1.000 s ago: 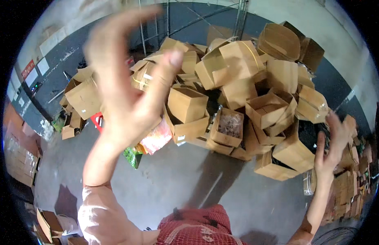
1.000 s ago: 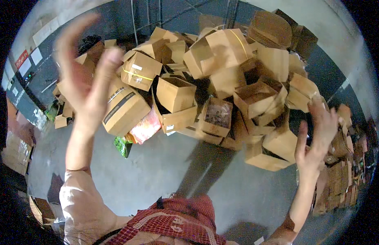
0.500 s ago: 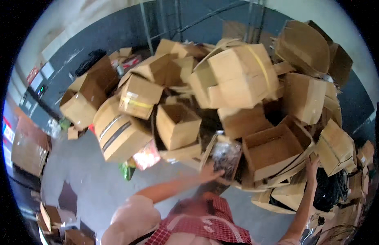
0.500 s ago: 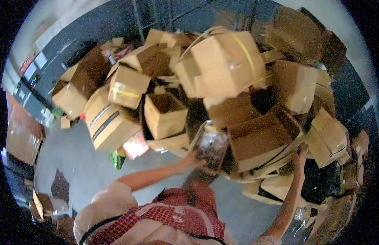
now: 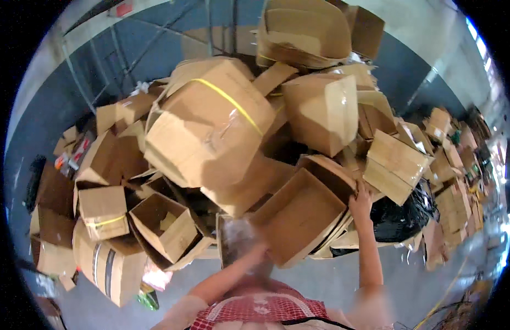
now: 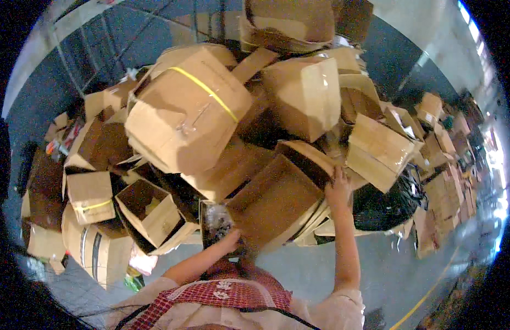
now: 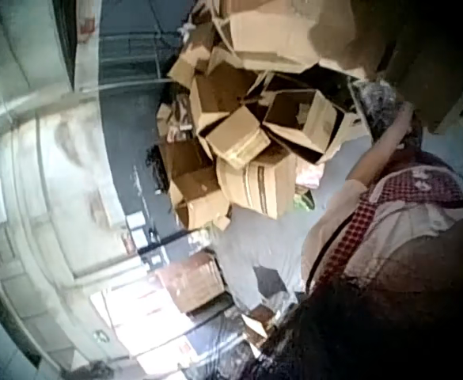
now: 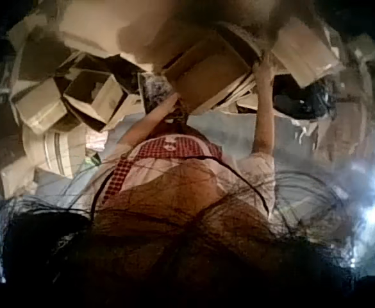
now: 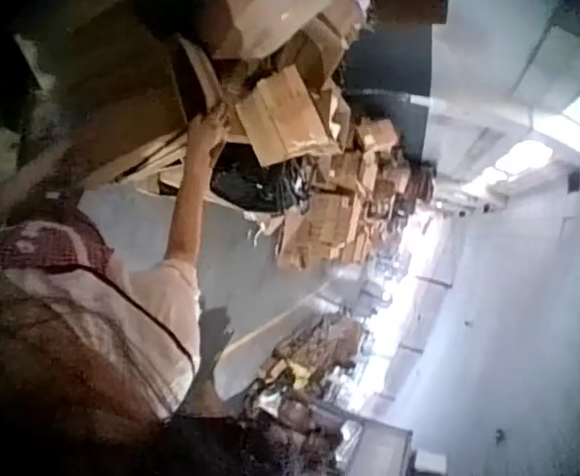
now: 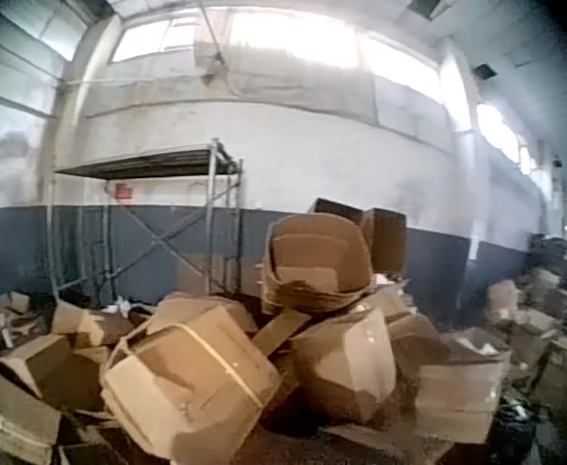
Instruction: The person picks up a cardboard box, places several small silver hardware components into it while checking against a reference sheet, and then gathers several white sheets together.
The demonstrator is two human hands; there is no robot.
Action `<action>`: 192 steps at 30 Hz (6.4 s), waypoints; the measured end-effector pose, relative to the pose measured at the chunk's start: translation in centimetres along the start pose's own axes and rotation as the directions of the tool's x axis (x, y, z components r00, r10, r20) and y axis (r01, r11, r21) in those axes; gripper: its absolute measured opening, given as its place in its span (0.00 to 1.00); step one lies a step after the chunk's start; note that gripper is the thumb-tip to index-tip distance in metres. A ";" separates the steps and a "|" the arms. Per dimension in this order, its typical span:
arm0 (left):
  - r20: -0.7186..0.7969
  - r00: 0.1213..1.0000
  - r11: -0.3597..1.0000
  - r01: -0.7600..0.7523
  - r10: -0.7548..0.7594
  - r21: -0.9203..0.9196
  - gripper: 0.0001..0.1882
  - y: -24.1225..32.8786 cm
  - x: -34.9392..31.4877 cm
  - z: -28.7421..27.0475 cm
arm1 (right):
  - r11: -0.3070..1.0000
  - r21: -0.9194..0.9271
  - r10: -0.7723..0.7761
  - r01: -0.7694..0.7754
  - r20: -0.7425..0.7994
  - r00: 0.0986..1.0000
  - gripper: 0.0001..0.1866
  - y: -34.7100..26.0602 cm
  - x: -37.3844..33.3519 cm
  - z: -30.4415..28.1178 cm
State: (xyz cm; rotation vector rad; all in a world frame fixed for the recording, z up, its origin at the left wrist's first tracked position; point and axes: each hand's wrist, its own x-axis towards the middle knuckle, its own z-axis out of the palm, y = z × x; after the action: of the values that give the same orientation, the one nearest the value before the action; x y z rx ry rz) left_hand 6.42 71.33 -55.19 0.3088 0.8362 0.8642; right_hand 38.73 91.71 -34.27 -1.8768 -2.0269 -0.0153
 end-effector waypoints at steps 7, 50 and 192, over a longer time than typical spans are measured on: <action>-0.348 0.937 0.988 -0.063 0.010 -0.140 0.15 6.8 -14.0 0.1 | 0.914 0.092 -0.337 0.395 -0.369 0.866 0.28 -14.9 -8.5 -8.2; -0.639 0.505 0.766 -0.605 0.580 0.217 0.29 3.8 1.0 14.1 | 0.800 -0.158 -0.277 0.579 0.759 0.590 0.19 13.5 49.8 9.4; -0.587 -0.596 0.182 -0.770 -0.547 0.612 0.36 -227.6 -97.3 138.8 | 0.673 0.664 -0.392 -0.327 -0.055 -0.918 0.42 100.1 -214.1 -84.9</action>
State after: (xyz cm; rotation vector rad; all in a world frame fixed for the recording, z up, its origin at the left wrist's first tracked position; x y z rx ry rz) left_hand 199.75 -135.89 -40.00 -1.8516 1.6982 2.8673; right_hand 165.89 -124.77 -39.53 -0.6144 1.0599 -1.6404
